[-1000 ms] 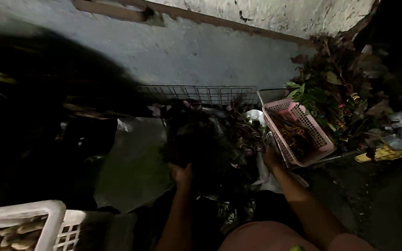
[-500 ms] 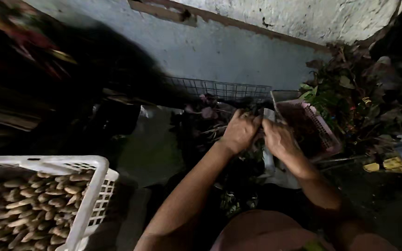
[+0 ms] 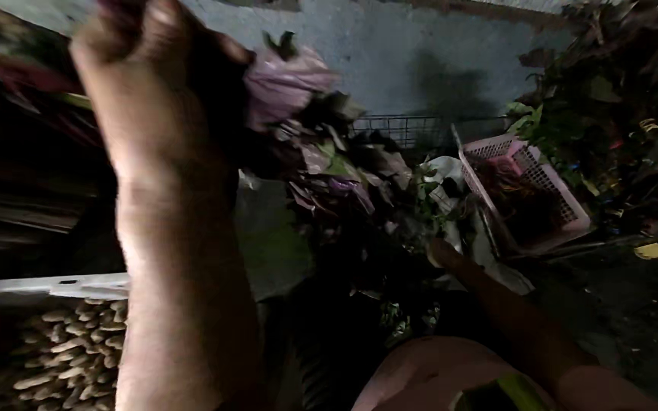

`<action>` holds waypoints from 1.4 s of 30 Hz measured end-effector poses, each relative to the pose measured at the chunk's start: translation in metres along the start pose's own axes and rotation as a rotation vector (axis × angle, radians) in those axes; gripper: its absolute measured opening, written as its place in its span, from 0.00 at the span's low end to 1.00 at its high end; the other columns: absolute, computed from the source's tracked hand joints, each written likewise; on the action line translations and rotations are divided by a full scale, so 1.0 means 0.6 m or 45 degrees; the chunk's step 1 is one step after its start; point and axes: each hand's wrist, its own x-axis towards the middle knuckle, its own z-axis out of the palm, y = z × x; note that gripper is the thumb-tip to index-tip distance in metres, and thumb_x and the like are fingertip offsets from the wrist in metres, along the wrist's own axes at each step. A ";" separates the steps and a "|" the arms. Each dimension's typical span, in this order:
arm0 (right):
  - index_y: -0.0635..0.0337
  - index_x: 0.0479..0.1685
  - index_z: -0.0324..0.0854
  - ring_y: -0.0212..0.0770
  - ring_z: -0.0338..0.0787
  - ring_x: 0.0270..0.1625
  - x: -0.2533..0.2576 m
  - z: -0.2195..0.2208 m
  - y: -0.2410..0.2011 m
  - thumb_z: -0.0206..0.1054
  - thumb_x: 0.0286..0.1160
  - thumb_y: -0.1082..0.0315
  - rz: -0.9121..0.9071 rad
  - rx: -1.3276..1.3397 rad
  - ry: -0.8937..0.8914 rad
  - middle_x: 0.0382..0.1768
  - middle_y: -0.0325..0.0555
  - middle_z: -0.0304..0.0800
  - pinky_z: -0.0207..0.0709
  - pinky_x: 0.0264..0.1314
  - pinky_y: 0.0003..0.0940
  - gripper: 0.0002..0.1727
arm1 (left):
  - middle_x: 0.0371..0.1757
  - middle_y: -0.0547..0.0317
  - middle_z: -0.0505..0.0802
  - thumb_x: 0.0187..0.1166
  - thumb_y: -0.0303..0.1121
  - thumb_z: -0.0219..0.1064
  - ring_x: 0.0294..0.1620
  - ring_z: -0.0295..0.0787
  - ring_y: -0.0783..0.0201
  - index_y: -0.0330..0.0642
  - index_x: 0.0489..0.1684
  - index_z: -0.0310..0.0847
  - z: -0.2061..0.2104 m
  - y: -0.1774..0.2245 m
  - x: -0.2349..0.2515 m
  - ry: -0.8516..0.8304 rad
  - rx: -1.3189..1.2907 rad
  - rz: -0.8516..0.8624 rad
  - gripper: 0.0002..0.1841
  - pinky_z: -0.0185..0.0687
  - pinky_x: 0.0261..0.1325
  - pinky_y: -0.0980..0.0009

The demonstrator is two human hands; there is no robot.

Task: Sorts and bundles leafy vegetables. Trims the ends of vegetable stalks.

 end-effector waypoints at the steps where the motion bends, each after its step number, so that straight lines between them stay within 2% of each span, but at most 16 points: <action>1: 0.70 0.77 0.74 0.65 0.77 0.79 0.009 0.039 0.013 0.60 0.84 0.64 0.110 -0.078 -0.057 0.76 0.68 0.77 0.70 0.80 0.64 0.26 | 0.33 0.68 0.92 0.93 0.39 0.54 0.28 0.89 0.72 0.50 0.46 0.75 -0.020 0.000 0.011 0.092 -0.109 -0.002 0.08 0.87 0.32 0.74; 5: 0.68 0.81 0.70 0.69 0.69 0.84 0.034 0.125 0.045 0.60 0.82 0.64 0.119 -0.303 0.080 0.81 0.70 0.69 0.70 0.78 0.66 0.29 | 0.28 0.75 0.84 0.94 0.40 0.51 0.29 0.82 0.78 0.53 0.40 0.75 -0.027 0.012 0.005 0.367 -0.035 -0.130 0.11 0.81 0.36 0.79; 8: 0.70 0.77 0.74 0.70 0.72 0.81 0.034 0.111 0.033 0.62 0.81 0.65 0.158 -0.336 -0.011 0.78 0.70 0.73 0.71 0.76 0.69 0.27 | 0.29 0.77 0.84 0.94 0.39 0.52 0.30 0.83 0.81 0.53 0.43 0.75 -0.001 -0.004 -0.013 0.415 0.027 -0.240 0.09 0.83 0.38 0.80; 10: 0.69 0.73 0.78 0.67 0.79 0.77 0.024 0.077 0.023 0.65 0.80 0.58 0.236 -0.183 -0.121 0.73 0.67 0.80 0.73 0.75 0.68 0.28 | 0.25 0.80 0.84 0.95 0.39 0.50 0.22 0.80 0.85 0.51 0.44 0.74 0.027 -0.026 -0.031 0.367 0.027 -0.281 0.10 0.80 0.27 0.85; 12: 0.67 0.78 0.73 0.62 0.82 0.75 0.026 0.048 0.031 0.63 0.84 0.53 0.278 0.106 -0.201 0.72 0.66 0.82 0.72 0.78 0.63 0.31 | 0.24 0.74 0.84 0.95 0.38 0.49 0.18 0.79 0.78 0.46 0.46 0.74 0.051 -0.073 -0.050 0.252 -0.064 -0.323 0.11 0.80 0.22 0.79; 14: 0.67 0.76 0.74 0.56 0.87 0.66 0.029 0.038 0.060 0.60 0.88 0.55 0.215 0.459 -0.159 0.66 0.65 0.84 0.78 0.72 0.55 0.27 | 0.28 0.67 0.85 0.94 0.37 0.50 0.25 0.83 0.72 0.41 0.50 0.75 0.070 -0.129 -0.073 0.092 -0.089 -0.368 0.11 0.86 0.31 0.72; 16: 0.66 0.76 0.74 0.55 0.87 0.64 -0.003 0.008 0.068 0.65 0.85 0.55 0.106 0.631 -0.062 0.66 0.64 0.85 0.79 0.70 0.54 0.28 | 0.28 0.66 0.85 0.93 0.35 0.50 0.28 0.84 0.70 0.40 0.51 0.76 0.089 -0.175 -0.101 -0.104 -0.158 -0.411 0.11 0.86 0.37 0.69; 18: 0.64 0.86 0.62 0.54 0.84 0.70 -0.051 -0.029 0.056 0.71 0.80 0.58 0.029 0.613 0.018 0.74 0.63 0.78 0.78 0.73 0.52 0.38 | 0.27 0.66 0.84 0.93 0.33 0.50 0.27 0.82 0.71 0.39 0.52 0.76 0.106 -0.209 -0.125 -0.327 -0.252 -0.470 0.10 0.84 0.37 0.71; 20: 0.63 0.93 0.48 0.56 0.74 0.82 -0.097 -0.069 0.037 0.78 0.72 0.61 -0.041 0.522 0.085 0.86 0.65 0.63 0.72 0.82 0.51 0.51 | 0.27 0.65 0.83 0.92 0.31 0.50 0.26 0.80 0.72 0.39 0.50 0.77 0.118 -0.233 -0.142 -0.545 -0.282 -0.506 0.10 0.82 0.35 0.73; 22: 0.65 0.94 0.45 0.55 0.61 0.90 -0.134 -0.102 0.019 0.83 0.63 0.60 -0.209 0.441 0.141 0.91 0.65 0.52 0.60 0.90 0.46 0.59 | 0.27 0.65 0.83 0.92 0.31 0.52 0.26 0.79 0.72 0.39 0.50 0.78 0.125 -0.244 -0.158 -0.732 -0.268 -0.531 0.10 0.81 0.34 0.74; 25: 0.70 0.90 0.53 0.55 0.61 0.90 -0.151 -0.131 -0.003 0.87 0.51 0.56 -0.507 0.339 0.250 0.87 0.68 0.59 0.57 0.92 0.43 0.63 | 0.25 0.65 0.82 0.91 0.31 0.54 0.23 0.77 0.73 0.40 0.48 0.80 0.137 -0.254 -0.176 -0.924 -0.258 -0.560 0.09 0.78 0.30 0.76; 29: 0.68 0.90 0.54 0.59 0.61 0.89 -0.147 -0.160 -0.047 0.90 0.47 0.53 -0.472 0.146 0.244 0.86 0.67 0.61 0.56 0.92 0.48 0.65 | 0.27 0.68 0.82 0.88 0.29 0.56 0.27 0.78 0.75 0.39 0.50 0.78 0.146 -0.257 -0.185 -1.163 -0.245 -0.642 0.07 0.78 0.36 0.78; 32: 0.69 0.86 0.60 0.58 0.65 0.87 -0.140 -0.160 -0.056 0.89 0.46 0.53 -0.524 0.101 0.242 0.83 0.67 0.65 0.58 0.91 0.48 0.61 | 0.27 0.73 0.82 0.87 0.29 0.56 0.26 0.77 0.79 0.43 0.47 0.78 0.134 -0.251 -0.188 -1.251 -0.214 -0.667 0.05 0.77 0.36 0.81; 35: 0.64 0.80 0.70 0.52 0.75 0.80 -0.135 -0.155 -0.056 0.89 0.50 0.51 -0.484 0.061 0.239 0.76 0.59 0.76 0.68 0.85 0.48 0.52 | 0.25 0.74 0.80 0.88 0.28 0.57 0.24 0.74 0.80 0.45 0.44 0.79 0.121 -0.242 -0.188 -1.332 -0.145 -0.729 0.05 0.74 0.33 0.83; 39: 0.60 0.78 0.74 0.50 0.80 0.77 -0.148 -0.158 -0.055 0.83 0.61 0.47 -0.373 -0.067 0.218 0.74 0.54 0.81 0.70 0.83 0.52 0.44 | 0.23 0.73 0.80 0.88 0.29 0.56 0.23 0.74 0.80 0.46 0.41 0.78 0.111 -0.258 -0.187 -1.390 -0.155 -0.772 0.06 0.73 0.31 0.83; 42: 0.64 0.73 0.79 0.55 0.83 0.74 -0.156 -0.153 -0.050 0.78 0.70 0.47 -0.296 -0.114 0.218 0.68 0.59 0.85 0.71 0.81 0.56 0.37 | 0.25 0.74 0.81 0.87 0.29 0.56 0.24 0.75 0.80 0.47 0.42 0.79 0.111 -0.282 -0.192 -1.379 -0.205 -0.785 0.06 0.74 0.32 0.83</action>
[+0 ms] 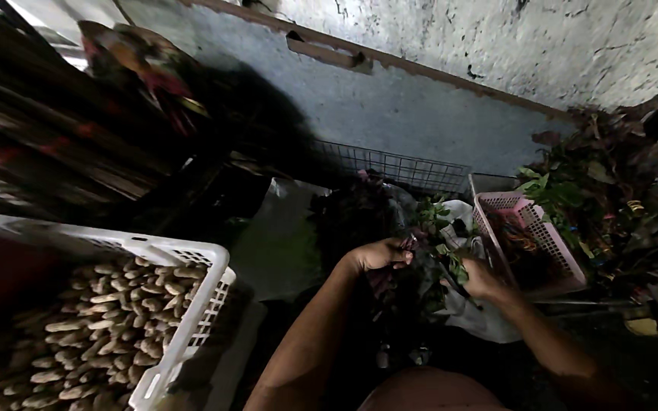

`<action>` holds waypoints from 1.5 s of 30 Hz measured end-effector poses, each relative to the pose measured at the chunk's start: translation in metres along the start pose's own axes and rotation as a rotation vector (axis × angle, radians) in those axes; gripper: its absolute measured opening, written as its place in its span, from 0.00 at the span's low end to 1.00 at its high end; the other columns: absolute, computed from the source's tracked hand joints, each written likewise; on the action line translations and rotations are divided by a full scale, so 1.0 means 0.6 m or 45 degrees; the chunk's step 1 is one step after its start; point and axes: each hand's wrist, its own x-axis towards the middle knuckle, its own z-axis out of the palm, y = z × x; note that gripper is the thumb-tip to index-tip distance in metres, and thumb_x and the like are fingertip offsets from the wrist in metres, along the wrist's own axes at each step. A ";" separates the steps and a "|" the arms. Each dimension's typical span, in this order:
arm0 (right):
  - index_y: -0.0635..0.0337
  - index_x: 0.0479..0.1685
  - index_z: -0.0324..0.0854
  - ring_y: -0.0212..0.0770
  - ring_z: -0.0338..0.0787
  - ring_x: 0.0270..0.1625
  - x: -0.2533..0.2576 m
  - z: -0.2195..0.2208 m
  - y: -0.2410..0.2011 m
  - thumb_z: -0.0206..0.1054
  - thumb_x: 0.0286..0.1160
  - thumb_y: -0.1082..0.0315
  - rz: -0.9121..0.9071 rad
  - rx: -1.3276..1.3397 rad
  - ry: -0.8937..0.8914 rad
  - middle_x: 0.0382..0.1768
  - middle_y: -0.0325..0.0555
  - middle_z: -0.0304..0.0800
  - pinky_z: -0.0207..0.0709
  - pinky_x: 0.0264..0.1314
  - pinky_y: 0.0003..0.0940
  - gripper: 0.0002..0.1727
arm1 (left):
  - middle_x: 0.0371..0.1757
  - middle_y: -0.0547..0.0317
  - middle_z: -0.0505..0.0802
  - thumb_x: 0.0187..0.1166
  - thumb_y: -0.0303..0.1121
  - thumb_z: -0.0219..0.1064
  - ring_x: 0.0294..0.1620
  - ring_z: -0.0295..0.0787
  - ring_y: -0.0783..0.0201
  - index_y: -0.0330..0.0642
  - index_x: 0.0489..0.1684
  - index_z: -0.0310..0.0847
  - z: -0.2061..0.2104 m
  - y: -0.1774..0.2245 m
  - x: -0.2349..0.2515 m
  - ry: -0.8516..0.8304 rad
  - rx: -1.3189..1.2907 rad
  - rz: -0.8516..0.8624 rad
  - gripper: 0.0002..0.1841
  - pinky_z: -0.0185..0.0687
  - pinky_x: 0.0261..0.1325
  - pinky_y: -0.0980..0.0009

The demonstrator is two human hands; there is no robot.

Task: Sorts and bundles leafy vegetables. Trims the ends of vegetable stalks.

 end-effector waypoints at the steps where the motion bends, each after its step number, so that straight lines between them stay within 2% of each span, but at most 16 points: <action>1: 0.66 0.70 0.80 0.56 0.84 0.72 -0.004 0.002 -0.001 0.77 0.71 0.47 0.019 0.001 -0.015 0.66 0.60 0.87 0.72 0.79 0.56 0.36 | 0.25 0.74 0.81 0.87 0.30 0.56 0.24 0.75 0.80 0.46 0.44 0.79 -0.001 -0.008 0.003 0.003 -0.007 0.003 0.05 0.74 0.32 0.83; 5: 0.66 0.75 0.76 0.55 0.83 0.73 0.001 0.019 0.001 0.77 0.72 0.48 0.053 0.087 -0.047 0.68 0.61 0.85 0.71 0.81 0.54 0.38 | 0.27 0.74 0.81 0.88 0.30 0.55 0.26 0.76 0.79 0.46 0.47 0.78 -0.003 -0.022 0.010 0.042 -0.062 0.010 0.05 0.76 0.35 0.82; 9: 0.67 0.78 0.72 0.60 0.81 0.76 0.054 0.042 0.015 0.73 0.77 0.52 0.375 -0.063 -0.054 0.73 0.64 0.81 0.72 0.78 0.61 0.36 | 0.35 0.65 0.92 0.88 0.29 0.54 0.37 0.89 0.72 0.37 0.55 0.80 -0.003 -0.026 0.008 0.155 -0.064 0.105 0.10 0.86 0.50 0.72; 12: 0.68 0.78 0.72 0.63 0.79 0.78 0.102 0.063 0.028 0.73 0.75 0.56 0.544 -0.181 -0.127 0.75 0.65 0.78 0.72 0.78 0.64 0.36 | 0.32 0.67 0.87 0.88 0.29 0.57 0.33 0.85 0.73 0.37 0.57 0.78 0.012 -0.015 0.015 0.293 -0.019 0.101 0.09 0.85 0.46 0.73; 15: 0.67 0.87 0.61 0.66 0.75 0.80 0.124 0.066 0.035 0.75 0.72 0.58 0.415 -0.136 -0.051 0.80 0.68 0.72 0.69 0.80 0.65 0.44 | 0.36 0.63 0.85 0.89 0.32 0.59 0.31 0.81 0.75 0.36 0.62 0.78 0.032 -0.004 0.026 0.408 0.150 0.057 0.12 0.81 0.42 0.76; 17: 0.63 0.88 0.61 0.64 0.75 0.81 0.123 0.041 0.016 0.73 0.75 0.60 0.282 -0.019 0.007 0.81 0.66 0.70 0.69 0.81 0.63 0.41 | 0.45 0.56 0.86 0.90 0.33 0.58 0.37 0.82 0.70 0.36 0.70 0.73 0.046 0.001 0.034 0.464 0.316 0.045 0.16 0.82 0.46 0.71; 19: 0.60 0.84 0.68 0.57 0.84 0.72 0.116 0.013 -0.012 0.65 0.82 0.61 0.131 0.295 0.106 0.72 0.61 0.81 0.76 0.76 0.57 0.31 | 0.59 0.46 0.88 0.89 0.34 0.58 0.51 0.88 0.61 0.38 0.80 0.66 0.058 0.003 0.044 0.520 0.450 0.039 0.22 0.85 0.60 0.61; 22: 0.55 0.75 0.77 0.47 0.90 0.43 0.084 -0.016 -0.065 0.51 0.92 0.51 -0.017 0.610 0.179 0.48 0.55 0.91 0.83 0.51 0.48 0.24 | 0.68 0.40 0.87 0.89 0.38 0.60 0.67 0.88 0.49 0.41 0.89 0.56 0.085 0.001 0.067 0.613 0.582 -0.012 0.30 0.80 0.74 0.48; 25: 0.53 0.63 0.86 0.53 0.91 0.59 0.069 -0.016 -0.098 0.56 0.87 0.40 0.044 0.390 0.280 0.52 0.53 0.93 0.79 0.66 0.60 0.28 | 0.66 0.36 0.88 0.89 0.37 0.59 0.69 0.86 0.43 0.35 0.84 0.64 0.138 0.030 0.079 0.720 0.739 -0.152 0.27 0.76 0.75 0.43; 28: 0.61 0.49 0.87 0.55 0.92 0.49 0.071 -0.007 -0.088 0.55 0.91 0.48 -0.032 0.364 0.484 0.40 0.57 0.92 0.82 0.56 0.59 0.25 | 0.60 0.45 0.91 0.85 0.36 0.64 0.61 0.90 0.56 0.37 0.84 0.63 0.152 0.032 0.078 0.713 0.527 0.059 0.29 0.84 0.69 0.55; 31: 0.67 0.43 0.85 0.52 0.91 0.39 0.061 -0.015 -0.066 0.57 0.91 0.56 -0.200 0.445 0.551 0.32 0.56 0.89 0.84 0.48 0.54 0.22 | 0.52 0.59 0.93 0.80 0.31 0.70 0.52 0.90 0.70 0.37 0.63 0.83 0.127 0.032 0.063 0.421 0.187 0.243 0.16 0.87 0.62 0.68; 34: 0.65 0.41 0.85 0.49 0.89 0.34 0.045 -0.023 -0.065 0.57 0.91 0.56 -0.245 0.501 0.648 0.29 0.53 0.87 0.84 0.41 0.52 0.21 | 0.44 0.66 0.92 0.82 0.28 0.65 0.47 0.88 0.75 0.39 0.52 0.85 0.115 0.035 0.060 0.271 0.144 0.342 0.08 0.85 0.57 0.73; 37: 0.66 0.38 0.83 0.48 0.87 0.31 0.035 -0.029 -0.065 0.58 0.90 0.57 -0.279 0.538 0.723 0.26 0.52 0.85 0.83 0.39 0.50 0.20 | 0.35 0.67 0.90 0.87 0.28 0.57 0.35 0.87 0.74 0.38 0.53 0.80 0.142 0.043 0.068 0.352 0.182 0.338 0.08 0.86 0.44 0.74; 41: 0.64 0.62 0.80 0.46 0.90 0.39 0.024 -0.074 -0.023 0.57 0.91 0.56 -0.234 0.709 0.478 0.44 0.55 0.90 0.85 0.45 0.45 0.20 | 0.44 0.50 0.89 0.92 0.34 0.54 0.41 0.88 0.64 0.32 0.68 0.75 0.162 0.056 0.070 0.590 0.527 0.154 0.17 0.87 0.51 0.62; 43: 0.63 0.69 0.79 0.49 0.92 0.49 0.028 -0.107 0.037 0.56 0.91 0.56 -0.073 0.649 0.647 0.53 0.58 0.91 0.87 0.54 0.49 0.22 | 0.44 0.46 0.90 0.92 0.34 0.54 0.41 0.89 0.60 0.30 0.69 0.75 0.145 0.064 0.058 0.769 0.517 0.142 0.17 0.87 0.51 0.58; 45: 0.66 0.68 0.82 0.58 0.88 0.66 0.033 -0.140 0.124 0.58 0.90 0.56 0.291 0.470 0.829 0.63 0.63 0.87 0.78 0.73 0.59 0.23 | 0.41 0.48 0.89 0.93 0.35 0.55 0.37 0.88 0.62 0.33 0.68 0.75 0.115 0.075 0.039 0.934 0.446 0.162 0.16 0.88 0.46 0.60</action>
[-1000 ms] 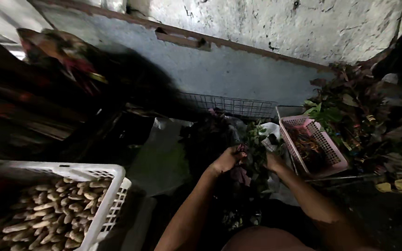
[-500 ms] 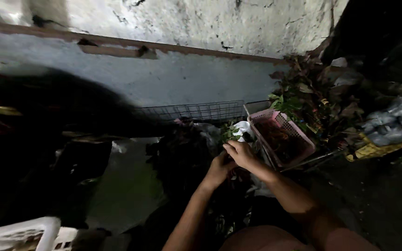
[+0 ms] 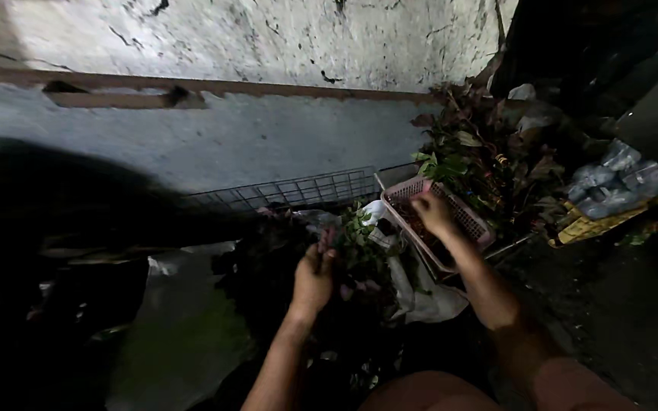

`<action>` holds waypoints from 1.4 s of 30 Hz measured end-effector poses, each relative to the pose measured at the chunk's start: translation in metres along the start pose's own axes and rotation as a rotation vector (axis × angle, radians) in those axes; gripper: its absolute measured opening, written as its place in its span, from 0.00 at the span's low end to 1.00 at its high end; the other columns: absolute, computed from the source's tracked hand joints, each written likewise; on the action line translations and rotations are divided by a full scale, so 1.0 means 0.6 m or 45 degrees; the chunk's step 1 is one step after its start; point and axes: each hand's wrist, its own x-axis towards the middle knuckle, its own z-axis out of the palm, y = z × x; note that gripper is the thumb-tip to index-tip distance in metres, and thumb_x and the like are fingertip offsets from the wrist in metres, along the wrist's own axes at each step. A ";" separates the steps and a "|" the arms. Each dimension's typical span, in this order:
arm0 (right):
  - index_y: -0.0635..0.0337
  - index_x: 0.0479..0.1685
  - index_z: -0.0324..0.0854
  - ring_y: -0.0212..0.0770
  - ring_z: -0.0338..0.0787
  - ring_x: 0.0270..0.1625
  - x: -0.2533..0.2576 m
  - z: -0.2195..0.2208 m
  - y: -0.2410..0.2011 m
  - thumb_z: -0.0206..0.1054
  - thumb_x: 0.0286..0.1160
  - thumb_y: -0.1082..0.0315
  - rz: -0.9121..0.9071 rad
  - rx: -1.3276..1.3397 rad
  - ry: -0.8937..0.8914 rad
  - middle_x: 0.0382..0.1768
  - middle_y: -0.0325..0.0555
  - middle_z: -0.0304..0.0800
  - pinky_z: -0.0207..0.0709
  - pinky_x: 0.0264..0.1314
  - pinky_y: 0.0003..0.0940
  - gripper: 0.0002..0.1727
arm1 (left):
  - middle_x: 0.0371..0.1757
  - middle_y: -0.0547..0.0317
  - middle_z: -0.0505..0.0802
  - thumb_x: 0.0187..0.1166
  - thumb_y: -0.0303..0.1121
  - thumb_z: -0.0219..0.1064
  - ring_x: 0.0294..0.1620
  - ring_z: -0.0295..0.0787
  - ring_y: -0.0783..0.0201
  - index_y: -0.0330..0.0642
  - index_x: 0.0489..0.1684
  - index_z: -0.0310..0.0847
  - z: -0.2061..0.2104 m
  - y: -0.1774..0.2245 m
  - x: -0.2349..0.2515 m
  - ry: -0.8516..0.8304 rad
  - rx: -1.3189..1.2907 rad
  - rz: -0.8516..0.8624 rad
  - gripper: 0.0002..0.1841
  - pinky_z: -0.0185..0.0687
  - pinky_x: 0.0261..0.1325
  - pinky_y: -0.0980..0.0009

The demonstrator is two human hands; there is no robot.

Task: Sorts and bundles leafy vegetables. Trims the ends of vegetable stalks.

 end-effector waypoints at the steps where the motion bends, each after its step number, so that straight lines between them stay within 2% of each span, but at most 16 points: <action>1: 0.69 0.68 0.81 0.64 0.85 0.70 0.016 -0.020 0.033 0.58 0.90 0.56 0.170 -0.104 0.076 0.66 0.67 0.85 0.74 0.76 0.64 0.24 | 0.40 0.50 0.88 0.93 0.35 0.55 0.36 0.86 0.63 0.35 0.69 0.75 -0.019 0.003 0.003 0.070 -0.043 -0.008 0.16 0.86 0.44 0.61; 4: 0.66 0.77 0.75 0.70 0.79 0.75 0.045 -0.034 0.135 0.60 0.88 0.49 0.540 -0.207 0.157 0.71 0.71 0.81 0.68 0.76 0.72 0.32 | 0.33 0.61 0.86 0.94 0.36 0.52 0.29 0.84 0.71 0.41 0.63 0.76 -0.057 0.025 0.007 0.195 -0.198 0.006 0.13 0.84 0.35 0.70; 7: 0.72 0.74 0.75 0.69 0.80 0.74 0.049 -0.022 0.175 0.70 0.78 0.43 0.664 -0.214 0.194 0.69 0.73 0.81 0.71 0.75 0.69 0.40 | 0.30 0.62 0.86 0.94 0.37 0.51 0.27 0.84 0.70 0.43 0.59 0.77 -0.067 0.037 0.008 0.201 -0.326 0.016 0.11 0.84 0.32 0.71; 11: 0.72 0.70 0.78 0.68 0.81 0.73 0.052 -0.014 0.191 0.75 0.73 0.51 0.655 -0.099 0.182 0.68 0.72 0.82 0.72 0.75 0.69 0.35 | 0.27 0.62 0.84 0.94 0.35 0.51 0.23 0.81 0.69 0.42 0.52 0.77 -0.052 0.028 0.004 0.129 -0.349 0.025 0.10 0.81 0.28 0.72; 17: 0.64 0.77 0.74 0.55 0.86 0.59 0.035 -0.046 0.141 0.63 0.88 0.56 0.643 0.455 0.129 0.64 0.62 0.84 0.79 0.63 0.53 0.26 | 0.30 0.62 0.85 0.93 0.32 0.51 0.25 0.82 0.72 0.39 0.57 0.76 -0.029 0.008 -0.007 -0.020 -0.300 -0.039 0.10 0.82 0.31 0.76; 20: 0.62 0.66 0.79 0.43 0.84 0.42 0.030 -0.057 0.129 0.67 0.83 0.60 0.495 0.683 0.262 0.48 0.52 0.87 0.79 0.44 0.42 0.20 | 0.32 0.61 0.85 0.93 0.35 0.52 0.28 0.83 0.72 0.38 0.60 0.77 -0.016 -0.003 -0.002 -0.078 -0.165 0.003 0.12 0.83 0.35 0.73; 23: 0.61 0.63 0.80 0.39 0.88 0.39 0.024 -0.065 0.113 0.69 0.78 0.63 0.429 0.929 0.303 0.47 0.48 0.90 0.84 0.43 0.36 0.18 | 0.39 0.55 0.86 0.92 0.35 0.53 0.36 0.84 0.67 0.35 0.64 0.76 0.000 -0.007 -0.002 -0.151 -0.015 0.010 0.14 0.84 0.45 0.65; 25: 0.61 0.62 0.81 0.36 0.90 0.41 0.016 -0.072 0.100 0.65 0.82 0.64 0.362 1.101 0.225 0.50 0.46 0.92 0.85 0.48 0.33 0.16 | 0.44 0.50 0.88 0.92 0.34 0.54 0.41 0.87 0.63 0.33 0.68 0.75 0.012 -0.001 -0.005 -0.192 0.038 -0.009 0.16 0.85 0.50 0.61; 27: 0.62 0.66 0.83 0.37 0.89 0.48 0.009 -0.069 0.084 0.58 0.87 0.65 0.206 1.111 0.063 0.56 0.46 0.90 0.84 0.54 0.34 0.17 | 0.46 0.49 0.88 0.92 0.35 0.53 0.44 0.87 0.62 0.34 0.69 0.74 0.023 -0.002 -0.008 -0.226 0.069 -0.020 0.17 0.85 0.52 0.61; 29: 0.60 0.69 0.80 0.41 0.89 0.53 -0.012 -0.058 0.046 0.51 0.84 0.74 0.004 0.967 -0.106 0.67 0.47 0.85 0.86 0.54 0.40 0.19 | 0.50 0.45 0.89 0.93 0.36 0.53 0.48 0.89 0.58 0.35 0.71 0.74 0.032 -0.003 -0.008 -0.269 0.120 -0.026 0.17 0.85 0.57 0.56; 31: 0.53 0.77 0.73 0.45 0.93 0.51 -0.042 -0.038 -0.010 0.59 0.83 0.76 -0.116 0.771 -0.279 0.73 0.47 0.84 0.89 0.49 0.44 0.24 | 0.52 0.42 0.89 0.93 0.37 0.53 0.51 0.89 0.53 0.35 0.73 0.73 0.043 0.000 -0.007 -0.327 0.207 -0.044 0.18 0.85 0.59 0.52; 33: 0.51 0.82 0.68 0.46 0.93 0.41 -0.066 -0.006 -0.063 0.71 0.72 0.79 -0.247 0.546 -0.480 0.72 0.50 0.85 0.89 0.38 0.43 0.35 | 0.55 0.39 0.89 0.93 0.38 0.53 0.54 0.89 0.49 0.35 0.74 0.71 0.055 0.006 -0.007 -0.386 0.262 -0.063 0.19 0.83 0.62 0.49; 35: 0.49 0.83 0.67 0.45 0.92 0.40 -0.079 0.028 -0.095 0.81 0.65 0.71 -0.347 0.296 -0.733 0.68 0.51 0.86 0.88 0.40 0.43 0.42 | 0.58 0.39 0.89 0.93 0.37 0.54 0.57 0.89 0.47 0.36 0.77 0.71 0.065 0.013 -0.010 -0.442 0.303 -0.040 0.20 0.82 0.65 0.47; 37: 0.52 0.78 0.72 0.44 0.91 0.43 -0.086 0.056 -0.114 0.83 0.65 0.63 -0.358 0.141 -0.885 0.59 0.53 0.88 0.88 0.46 0.43 0.38 | 0.61 0.40 0.90 0.90 0.31 0.56 0.62 0.89 0.47 0.37 0.76 0.73 0.069 0.017 -0.013 -0.455 0.317 0.017 0.19 0.81 0.69 0.46; 39: 0.58 0.72 0.73 0.43 0.91 0.37 -0.092 0.083 -0.114 0.84 0.65 0.61 -0.266 0.220 -0.868 0.53 0.56 0.87 0.88 0.41 0.40 0.35 | 0.58 0.42 0.91 0.87 0.29 0.59 0.60 0.90 0.49 0.36 0.72 0.76 0.063 0.013 -0.013 -0.415 0.310 0.055 0.17 0.82 0.68 0.47; 42: 0.65 0.77 0.63 0.42 0.93 0.37 -0.118 0.121 -0.107 0.85 0.63 0.62 -0.133 0.457 -0.717 0.55 0.57 0.88 0.90 0.38 0.37 0.43 | 0.57 0.42 0.91 0.89 0.31 0.57 0.59 0.90 0.51 0.35 0.71 0.77 0.040 0.005 -0.004 -0.249 0.241 0.029 0.17 0.82 0.68 0.48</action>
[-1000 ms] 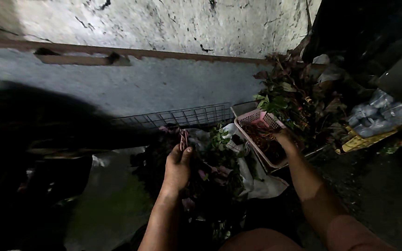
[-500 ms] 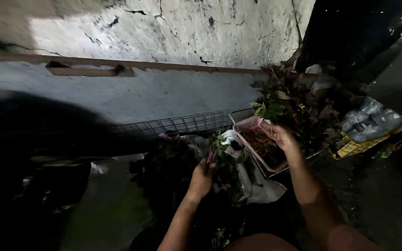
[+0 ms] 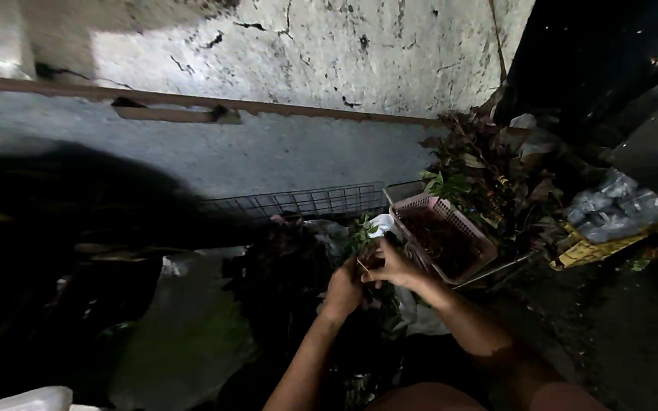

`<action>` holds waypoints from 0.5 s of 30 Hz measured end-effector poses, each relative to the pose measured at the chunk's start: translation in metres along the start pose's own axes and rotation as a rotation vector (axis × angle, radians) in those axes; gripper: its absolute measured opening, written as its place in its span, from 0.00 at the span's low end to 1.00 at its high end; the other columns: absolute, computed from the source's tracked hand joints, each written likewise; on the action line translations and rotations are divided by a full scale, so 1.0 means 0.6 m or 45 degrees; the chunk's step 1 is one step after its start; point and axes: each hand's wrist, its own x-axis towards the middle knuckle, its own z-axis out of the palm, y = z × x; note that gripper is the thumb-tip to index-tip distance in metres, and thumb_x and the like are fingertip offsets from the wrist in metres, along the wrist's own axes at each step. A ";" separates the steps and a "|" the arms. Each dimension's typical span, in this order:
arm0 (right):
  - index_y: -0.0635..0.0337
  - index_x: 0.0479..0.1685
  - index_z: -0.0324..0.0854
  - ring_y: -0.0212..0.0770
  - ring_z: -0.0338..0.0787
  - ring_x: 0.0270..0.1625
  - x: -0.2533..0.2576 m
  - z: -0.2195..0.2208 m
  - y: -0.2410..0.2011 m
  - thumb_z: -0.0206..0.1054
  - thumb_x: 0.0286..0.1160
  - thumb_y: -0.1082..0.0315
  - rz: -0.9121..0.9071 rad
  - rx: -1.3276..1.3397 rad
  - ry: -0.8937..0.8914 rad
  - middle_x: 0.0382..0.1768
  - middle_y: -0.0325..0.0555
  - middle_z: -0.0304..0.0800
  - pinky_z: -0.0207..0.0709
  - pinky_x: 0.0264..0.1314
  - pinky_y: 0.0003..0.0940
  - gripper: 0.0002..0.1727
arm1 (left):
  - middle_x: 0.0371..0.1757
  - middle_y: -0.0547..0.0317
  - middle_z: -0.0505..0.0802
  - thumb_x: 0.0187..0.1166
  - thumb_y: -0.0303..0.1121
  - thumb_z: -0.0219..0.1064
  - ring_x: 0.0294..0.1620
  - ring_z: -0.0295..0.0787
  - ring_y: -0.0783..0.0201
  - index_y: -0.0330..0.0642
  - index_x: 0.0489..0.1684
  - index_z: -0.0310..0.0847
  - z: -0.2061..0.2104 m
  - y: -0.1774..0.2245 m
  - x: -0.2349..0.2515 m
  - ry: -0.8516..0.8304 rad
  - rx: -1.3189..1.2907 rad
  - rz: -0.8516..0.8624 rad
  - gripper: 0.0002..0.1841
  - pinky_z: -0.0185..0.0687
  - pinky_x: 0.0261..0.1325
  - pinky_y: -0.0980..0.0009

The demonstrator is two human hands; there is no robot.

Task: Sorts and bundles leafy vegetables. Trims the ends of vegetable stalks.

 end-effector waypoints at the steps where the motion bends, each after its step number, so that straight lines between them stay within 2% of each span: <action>1: 0.66 0.75 0.64 0.42 0.93 0.38 -0.010 0.015 0.001 0.84 0.63 0.60 -0.014 -0.034 0.024 0.54 0.56 0.88 0.90 0.40 0.38 0.43 | 0.54 0.42 0.91 0.91 0.34 0.55 0.56 0.90 0.52 0.34 0.70 0.78 -0.007 -0.005 0.002 0.065 -0.026 -0.031 0.17 0.83 0.65 0.49; 3: 0.72 0.61 0.75 0.42 0.91 0.42 -0.041 0.038 -0.009 0.81 0.69 0.59 -0.184 -0.127 -0.074 0.48 0.56 0.88 0.89 0.47 0.39 0.30 | 0.52 0.40 0.91 0.92 0.36 0.54 0.54 0.90 0.49 0.32 0.68 0.79 -0.019 -0.014 0.009 0.162 -0.044 -0.103 0.18 0.83 0.64 0.48; 5: 0.73 0.41 0.84 0.35 0.86 0.43 -0.065 0.047 -0.021 0.73 0.76 0.66 -0.505 0.022 -0.250 0.40 0.51 0.88 0.81 0.50 0.30 0.14 | 0.50 0.40 0.91 0.92 0.38 0.54 0.52 0.90 0.50 0.30 0.64 0.80 -0.024 -0.030 0.017 0.229 -0.121 -0.173 0.19 0.83 0.62 0.48; 6: 0.73 0.40 0.86 0.33 0.88 0.48 -0.073 0.048 -0.027 0.69 0.80 0.68 -0.604 0.180 -0.298 0.43 0.49 0.91 0.81 0.55 0.29 0.12 | 0.49 0.40 0.91 0.92 0.39 0.55 0.51 0.89 0.52 0.30 0.62 0.81 -0.026 -0.037 0.020 0.263 -0.201 -0.219 0.19 0.83 0.61 0.49; 7: 0.73 0.47 0.86 0.35 0.90 0.56 -0.080 0.044 -0.034 0.64 0.83 0.68 -0.613 0.344 -0.282 0.51 0.50 0.93 0.83 0.63 0.33 0.13 | 0.48 0.42 0.90 0.92 0.40 0.55 0.48 0.89 0.55 0.30 0.63 0.80 -0.027 -0.043 0.022 0.303 -0.305 -0.261 0.19 0.84 0.59 0.52; 8: 0.73 0.59 0.85 0.40 0.89 0.64 -0.082 0.039 -0.037 0.59 0.85 0.65 -0.554 0.499 -0.201 0.61 0.53 0.91 0.82 0.69 0.39 0.19 | 0.46 0.45 0.91 0.92 0.39 0.56 0.45 0.90 0.58 0.30 0.64 0.79 -0.028 -0.047 0.023 0.347 -0.424 -0.286 0.19 0.86 0.55 0.56; 9: 0.70 0.71 0.80 0.44 0.84 0.73 -0.074 0.031 -0.033 0.58 0.87 0.55 -0.477 0.640 -0.108 0.71 0.53 0.86 0.79 0.75 0.44 0.27 | 0.41 0.50 0.90 0.91 0.37 0.56 0.37 0.89 0.63 0.32 0.64 0.78 -0.029 -0.045 0.022 0.393 -0.538 -0.283 0.17 0.88 0.45 0.63; 10: 0.65 0.79 0.76 0.45 0.80 0.78 -0.056 0.022 -0.020 0.61 0.83 0.44 -0.415 0.767 -0.032 0.77 0.51 0.81 0.76 0.78 0.47 0.36 | 0.34 0.55 0.89 0.91 0.36 0.57 0.29 0.87 0.67 0.33 0.61 0.78 -0.030 -0.038 0.019 0.407 -0.652 -0.247 0.15 0.87 0.36 0.68; 11: 0.60 0.82 0.73 0.45 0.77 0.81 -0.037 0.012 -0.004 0.63 0.80 0.39 -0.361 0.863 0.024 0.80 0.49 0.78 0.73 0.81 0.50 0.40 | 0.31 0.57 0.88 0.91 0.34 0.58 0.26 0.85 0.68 0.33 0.60 0.78 -0.032 -0.030 0.012 0.370 -0.750 -0.180 0.13 0.86 0.32 0.71; 12: 0.58 0.83 0.72 0.46 0.74 0.83 -0.022 0.002 0.010 0.62 0.80 0.39 -0.308 0.914 0.051 0.82 0.48 0.76 0.70 0.83 0.53 0.39 | 0.32 0.58 0.88 0.90 0.33 0.59 0.27 0.85 0.68 0.33 0.59 0.79 -0.032 -0.021 0.003 0.282 -0.813 -0.099 0.12 0.86 0.32 0.71; 14: 0.60 0.79 0.74 0.46 0.78 0.79 -0.001 -0.010 0.020 0.63 0.81 0.42 -0.243 0.877 0.088 0.76 0.50 0.80 0.72 0.82 0.52 0.36 | 0.34 0.60 0.89 0.91 0.35 0.55 0.31 0.86 0.69 0.35 0.60 0.80 -0.026 -0.008 -0.010 0.055 -0.770 0.037 0.14 0.88 0.38 0.71; 15: 0.64 0.76 0.75 0.45 0.82 0.74 0.004 -0.015 0.015 0.63 0.82 0.46 -0.258 0.759 0.094 0.72 0.52 0.84 0.75 0.79 0.47 0.34 | 0.34 0.62 0.88 0.93 0.37 0.52 0.32 0.86 0.70 0.36 0.62 0.81 -0.019 -0.004 -0.013 -0.044 -0.683 0.067 0.16 0.87 0.40 0.71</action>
